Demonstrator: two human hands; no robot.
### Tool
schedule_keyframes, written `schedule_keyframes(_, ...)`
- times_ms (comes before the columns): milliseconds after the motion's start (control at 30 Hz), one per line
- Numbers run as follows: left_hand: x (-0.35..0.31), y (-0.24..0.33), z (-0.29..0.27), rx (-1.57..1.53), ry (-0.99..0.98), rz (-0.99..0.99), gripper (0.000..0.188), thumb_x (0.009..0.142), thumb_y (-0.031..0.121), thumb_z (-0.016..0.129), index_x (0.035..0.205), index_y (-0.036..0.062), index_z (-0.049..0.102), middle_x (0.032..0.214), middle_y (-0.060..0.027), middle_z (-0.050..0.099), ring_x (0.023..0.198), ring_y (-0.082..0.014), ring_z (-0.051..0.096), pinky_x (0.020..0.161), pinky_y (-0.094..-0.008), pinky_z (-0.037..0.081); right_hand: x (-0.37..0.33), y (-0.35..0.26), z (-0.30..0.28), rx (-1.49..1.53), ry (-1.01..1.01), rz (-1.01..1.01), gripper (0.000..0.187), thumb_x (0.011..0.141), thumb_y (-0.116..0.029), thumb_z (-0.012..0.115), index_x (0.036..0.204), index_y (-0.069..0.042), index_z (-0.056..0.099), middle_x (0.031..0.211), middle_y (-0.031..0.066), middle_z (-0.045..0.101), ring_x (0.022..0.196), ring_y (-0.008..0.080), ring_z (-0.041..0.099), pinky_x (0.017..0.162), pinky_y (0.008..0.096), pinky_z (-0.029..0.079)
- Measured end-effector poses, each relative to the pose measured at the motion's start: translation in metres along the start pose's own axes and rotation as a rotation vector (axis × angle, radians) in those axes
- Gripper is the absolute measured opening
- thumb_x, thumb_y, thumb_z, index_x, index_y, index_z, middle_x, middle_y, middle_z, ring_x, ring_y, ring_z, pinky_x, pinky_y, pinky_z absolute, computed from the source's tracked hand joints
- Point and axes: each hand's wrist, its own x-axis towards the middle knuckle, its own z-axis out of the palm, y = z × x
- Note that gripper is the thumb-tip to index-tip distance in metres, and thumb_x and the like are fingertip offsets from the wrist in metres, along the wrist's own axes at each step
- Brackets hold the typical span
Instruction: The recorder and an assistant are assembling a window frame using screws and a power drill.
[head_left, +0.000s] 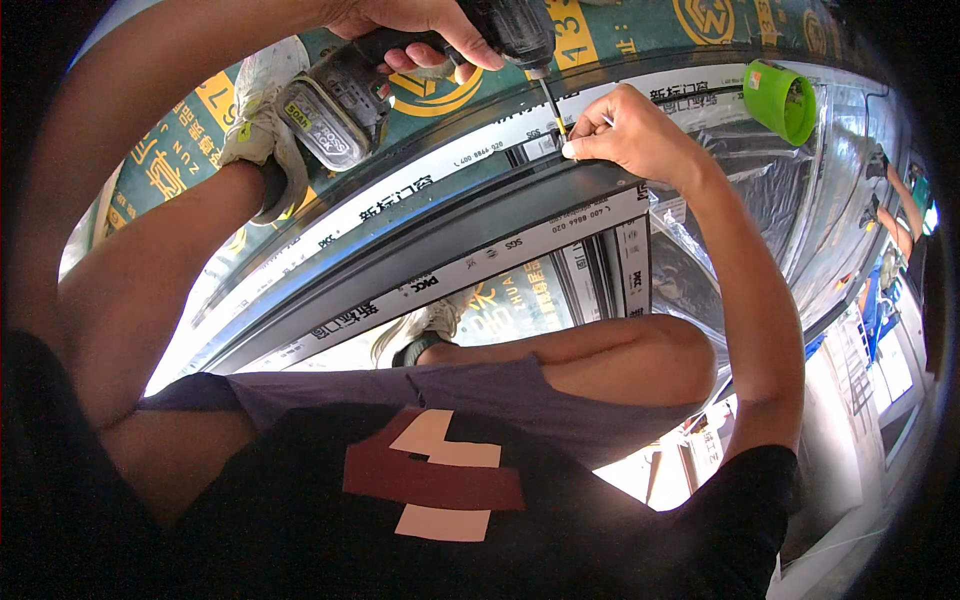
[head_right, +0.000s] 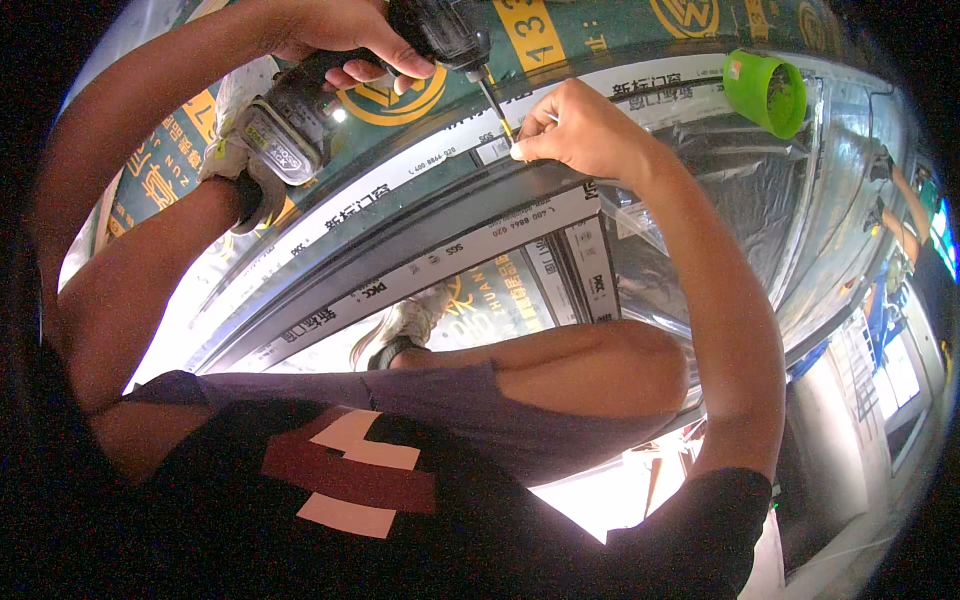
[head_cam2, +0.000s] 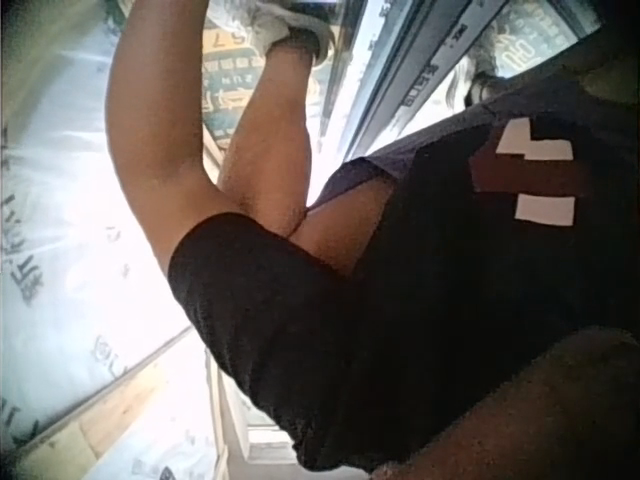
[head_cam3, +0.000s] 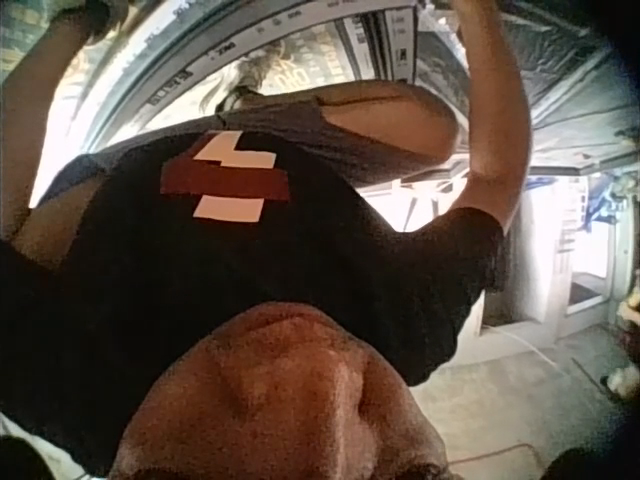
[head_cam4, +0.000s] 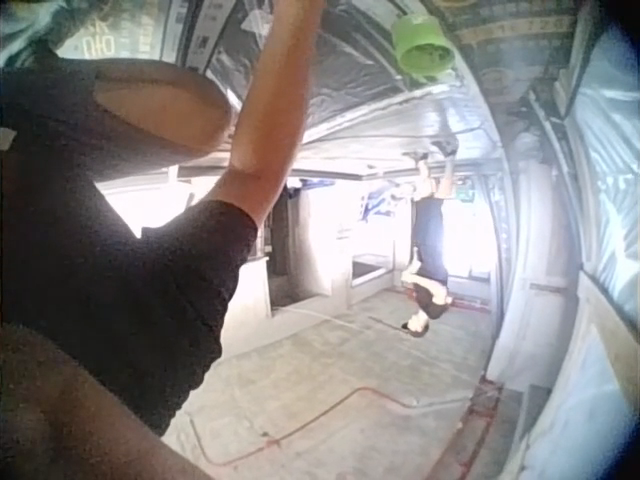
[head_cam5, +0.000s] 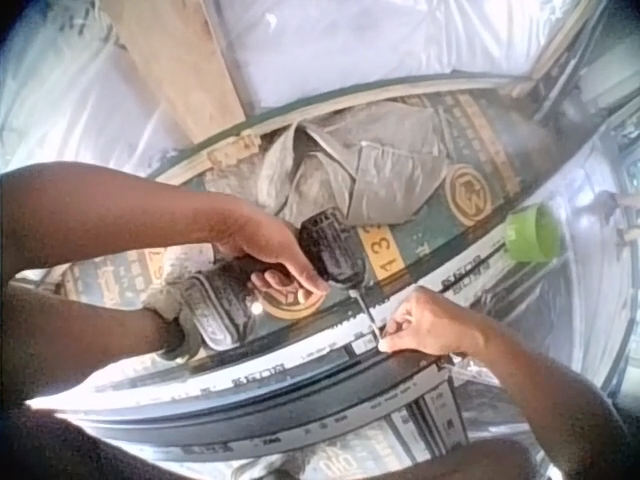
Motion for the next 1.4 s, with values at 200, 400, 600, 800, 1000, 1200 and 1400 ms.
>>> schedule_keyframes(200,0.0,0.003,0.002,-0.016,-0.056,0.034,0.05,0.111,0.033,0.055,0.065,0.0162,0.045,0.057,0.0038,0.037,0.049,-0.0114,0.035,0.053,-0.028,0.033,0.001,0.012,0.003,0.148,0.019,-0.081,0.015,0.085,-0.011,0.083,0.089,0.003,0.08,0.079,0.0055,0.077,0.073,0.0078,0.064,0.071,0.027,0.051)
schedule_keyframes(400,-0.002,0.007,0.008,-0.003,0.077,0.007,0.039,0.11,0.032,0.057,0.076,0.0121,0.056,0.058,0.0042,0.039,0.048,-0.0108,0.037,0.052,-0.0285,0.035,0.0,0.019,0.006,0.244,0.024,-0.1,0.013,0.087,-0.012,0.083,0.09,0.0,0.081,0.082,0.0045,0.078,0.075,0.0079,0.065,0.073,0.0267,0.052)
schedule_keyframes(600,-0.002,0.01,0.008,-0.024,0.071,-0.002,0.04,0.109,0.033,0.059,0.075,0.013,0.056,0.057,0.0038,0.039,0.048,-0.0113,0.038,0.051,-0.0291,0.035,0.004,0.023,0.006,0.284,0.001,-0.115,0.015,0.086,-0.013,0.086,0.091,0.0,0.081,0.082,0.0044,0.078,0.076,0.0083,0.066,0.073,0.0266,0.052)
schedule_keyframes(800,0.005,0.011,0.014,0.019,0.18,-0.095,0.051,0.108,0.036,0.059,0.063,0.0176,0.045,0.055,0.0036,0.037,0.049,-0.0126,0.038,0.053,-0.03,0.033,-0.004,0.033,-0.003,0.189,-0.037,-0.059,0.023,0.088,-0.021,0.084,0.096,-0.001,0.081,0.086,0.0038,0.078,0.076,0.0096,0.066,0.075,0.0264,0.052)
schedule_keyframes(1000,0.008,0.002,0.004,0.006,0.09,-0.119,0.05,0.109,0.037,0.056,0.064,0.0186,0.044,0.056,0.0047,0.035,0.05,-0.0124,0.034,0.053,-0.0301,0.032,-0.047,0.012,-0.011,0.202,0.489,0.02,0.039,0.103,-0.036,0.061,0.119,-0.006,0.078,0.068,-0.0087,0.049,0.059,0.0043,0.03,0.054,0.0262,0.024)
schedule_keyframes(1200,0.01,-0.003,0.001,-0.053,0.024,-0.148,0.05,0.109,0.034,0.055,0.064,0.0172,0.045,0.057,0.0041,0.035,0.052,-0.0119,0.036,0.054,-0.03,0.032,-0.103,0.019,0.037,0.32,0.641,-0.099,0.042,0.105,-0.029,0.063,0.133,0.003,0.067,0.087,0.0052,0.072,0.078,0.0104,0.062,0.07,0.0273,0.048)
schedule_keyframes(1400,0.014,-0.007,0.013,0.153,0.374,-0.12,0.033,0.095,0.04,0.075,0.089,0.0077,0.068,0.056,0.0063,0.038,0.047,-0.0099,0.04,0.048,-0.0307,0.032,-0.087,0.027,0.079,0.309,0.757,-0.239,0.041,0.105,-0.025,0.06,0.137,0.0,0.054,0.067,-0.0024,0.051,0.061,0.0051,0.042,0.056,0.0268,0.034)
